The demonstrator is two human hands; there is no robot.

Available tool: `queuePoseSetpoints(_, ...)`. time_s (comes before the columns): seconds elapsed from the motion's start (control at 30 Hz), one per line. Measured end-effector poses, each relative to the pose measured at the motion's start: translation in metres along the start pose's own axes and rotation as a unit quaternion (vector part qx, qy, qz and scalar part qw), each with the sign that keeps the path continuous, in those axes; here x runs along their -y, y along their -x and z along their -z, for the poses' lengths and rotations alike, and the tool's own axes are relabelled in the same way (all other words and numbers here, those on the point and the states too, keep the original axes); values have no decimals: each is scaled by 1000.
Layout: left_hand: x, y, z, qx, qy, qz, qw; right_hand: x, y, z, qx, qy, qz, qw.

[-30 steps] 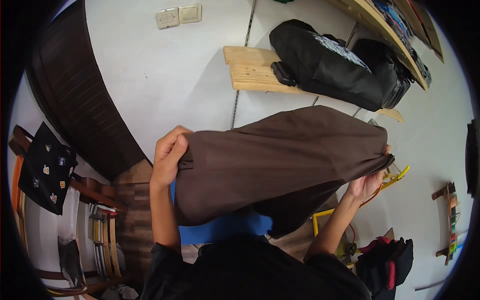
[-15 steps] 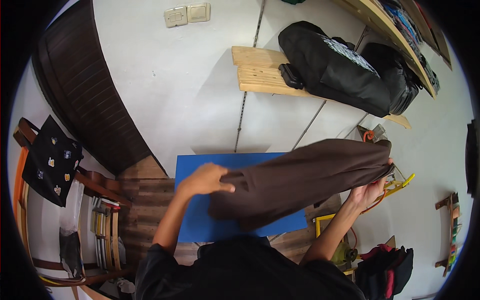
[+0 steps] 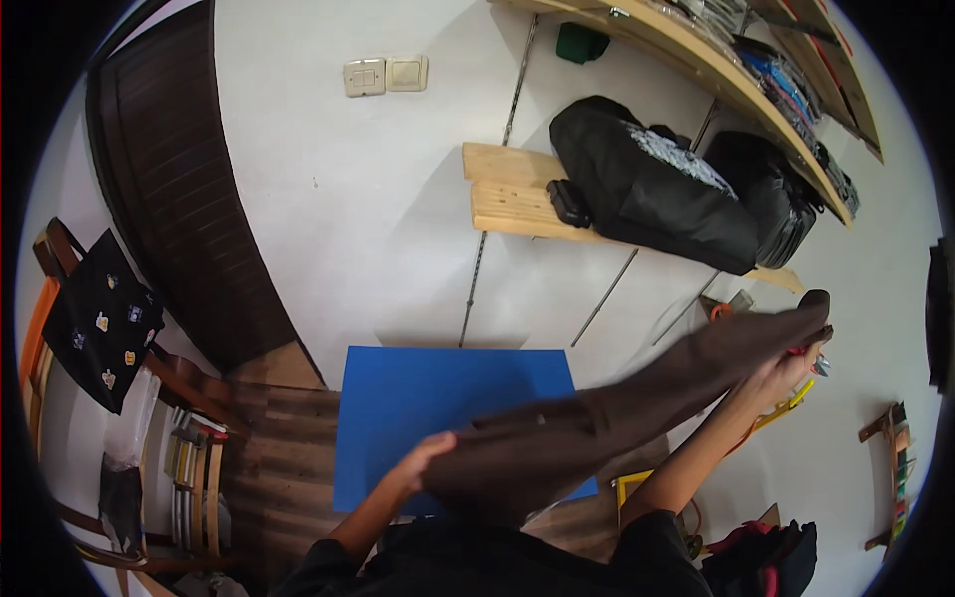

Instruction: Trimming loose threads or small imperfections from a piece of brown fabric using pliers.

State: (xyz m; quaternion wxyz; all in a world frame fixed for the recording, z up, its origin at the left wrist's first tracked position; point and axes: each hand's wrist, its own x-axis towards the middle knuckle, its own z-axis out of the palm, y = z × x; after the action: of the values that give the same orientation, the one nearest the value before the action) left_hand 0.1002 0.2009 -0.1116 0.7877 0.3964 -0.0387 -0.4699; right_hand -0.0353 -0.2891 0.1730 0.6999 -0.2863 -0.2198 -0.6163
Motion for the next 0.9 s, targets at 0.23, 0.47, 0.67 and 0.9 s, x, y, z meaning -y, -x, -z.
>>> queuePoseSetpoints(0.23, -141, 61, -68, 15, 218, -298, 929, -71, 26, -47, -94, 393, 179, 897)
queuePoseSetpoints(0.47, -184, 60, -124, -17, 134, -369, 920, -146, 140, 34, 233, 752, 103, 608)
queuePoseSetpoints(0.67, -167, 22, -123, 41, -62, -190, 979, -142, 227, -38, 117, 612, -254, 740)
queuePoseSetpoints(0.9, -133, 6, -131, 116, -221, -153, 956, -125, 277, -88, 315, 399, -421, 751)
